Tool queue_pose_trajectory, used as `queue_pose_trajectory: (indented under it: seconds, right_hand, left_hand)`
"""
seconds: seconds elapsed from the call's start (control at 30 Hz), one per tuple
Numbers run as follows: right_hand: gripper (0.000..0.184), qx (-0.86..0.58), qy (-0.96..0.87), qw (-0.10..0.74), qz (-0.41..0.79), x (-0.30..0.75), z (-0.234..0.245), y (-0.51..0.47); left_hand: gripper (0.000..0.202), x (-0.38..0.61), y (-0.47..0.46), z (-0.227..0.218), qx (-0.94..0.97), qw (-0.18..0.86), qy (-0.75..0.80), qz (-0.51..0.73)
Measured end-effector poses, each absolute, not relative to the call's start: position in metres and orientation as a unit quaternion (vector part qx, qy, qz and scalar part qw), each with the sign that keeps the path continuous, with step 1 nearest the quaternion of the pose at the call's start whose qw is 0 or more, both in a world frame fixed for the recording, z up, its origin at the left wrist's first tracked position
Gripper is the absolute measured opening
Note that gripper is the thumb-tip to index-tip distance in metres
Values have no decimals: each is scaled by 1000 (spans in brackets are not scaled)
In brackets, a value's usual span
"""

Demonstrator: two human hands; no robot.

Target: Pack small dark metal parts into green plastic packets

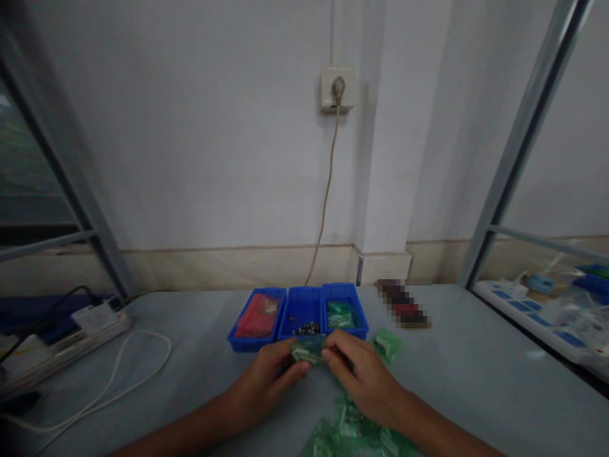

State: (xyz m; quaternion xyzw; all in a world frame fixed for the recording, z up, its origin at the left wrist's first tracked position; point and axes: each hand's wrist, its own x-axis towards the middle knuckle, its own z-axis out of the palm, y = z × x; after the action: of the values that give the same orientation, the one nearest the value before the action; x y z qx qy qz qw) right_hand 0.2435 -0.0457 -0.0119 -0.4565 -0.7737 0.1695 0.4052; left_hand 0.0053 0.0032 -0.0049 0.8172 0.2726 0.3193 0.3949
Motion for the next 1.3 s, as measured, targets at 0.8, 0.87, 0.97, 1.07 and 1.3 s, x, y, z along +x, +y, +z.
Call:
queue_pose_trajectory:
  seconds: [0.8, 0.87, 0.97, 1.07, 1.3]
  right_hand:
    - [22, -474, -765, 389, 196, 240, -16, -46]
    - [20, -473, -763, 389, 205, 239, -15, -45]
    - [12, -466, -764, 383, 228, 239, -15, -45]
    - [17, -466, -764, 391, 212, 240, -17, -44]
    - [28, -469, -764, 405, 181, 239, -15, -43]
  left_hand:
    - [32, 6, 9, -15, 803, 437, 274, 299]
    - [29, 6, 9, -16, 800, 440, 272, 303]
    - [28, 6, 9, -15, 799, 441, 264, 313]
    - [32, 5, 8, -13, 799, 448, 256, 309]
    - [44, 5, 9, -12, 795, 448, 264, 312]
